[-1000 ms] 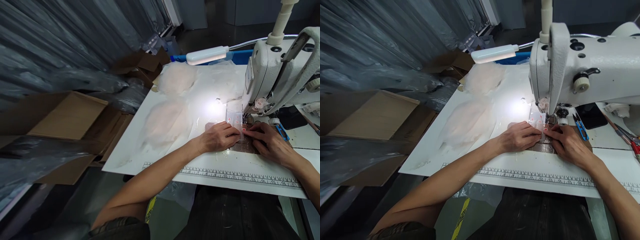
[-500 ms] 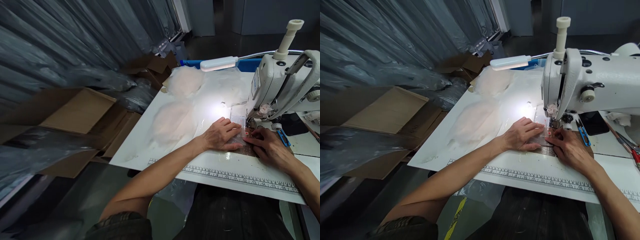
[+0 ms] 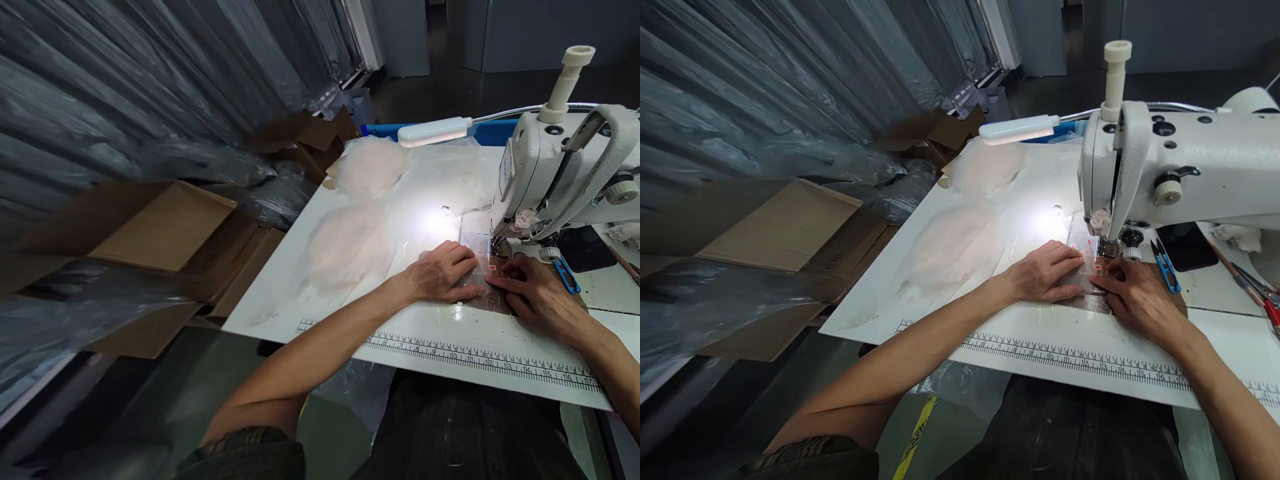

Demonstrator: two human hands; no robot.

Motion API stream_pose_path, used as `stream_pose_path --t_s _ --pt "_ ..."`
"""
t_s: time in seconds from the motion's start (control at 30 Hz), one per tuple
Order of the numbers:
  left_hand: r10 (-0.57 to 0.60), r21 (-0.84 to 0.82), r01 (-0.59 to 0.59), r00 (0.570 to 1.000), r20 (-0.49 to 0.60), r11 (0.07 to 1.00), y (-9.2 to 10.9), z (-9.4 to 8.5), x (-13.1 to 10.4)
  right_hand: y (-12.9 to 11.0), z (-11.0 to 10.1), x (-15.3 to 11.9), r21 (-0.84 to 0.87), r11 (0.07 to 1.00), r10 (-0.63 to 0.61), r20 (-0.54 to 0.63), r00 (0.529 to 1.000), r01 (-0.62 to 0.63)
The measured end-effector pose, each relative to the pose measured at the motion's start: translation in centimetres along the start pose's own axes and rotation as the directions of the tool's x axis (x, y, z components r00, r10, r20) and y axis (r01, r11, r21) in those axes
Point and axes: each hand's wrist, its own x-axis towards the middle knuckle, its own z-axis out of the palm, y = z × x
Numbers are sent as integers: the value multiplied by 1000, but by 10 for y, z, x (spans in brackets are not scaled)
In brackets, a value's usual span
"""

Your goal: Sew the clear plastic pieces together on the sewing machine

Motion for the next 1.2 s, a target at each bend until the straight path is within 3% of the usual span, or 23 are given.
stream_pose_path --t_s 0.23,0.63,1.0,1.2 --pt "-7 -2 6 999 -40 1000 0 0 -1 -3 -2 2 -14 1000 -17 -16 1000 17" --pt "-58 80 53 997 55 995 4 -3 3 -3 -1 1 -17 1000 3 -18 1000 -3" --pt "-48 137 38 996 71 990 4 -1 2 -5 0 1 -33 999 -3 -36 999 2" --pt "-26 110 4 979 202 994 -5 -9 16 -8 2 1 12 999 51 -61 997 -50"
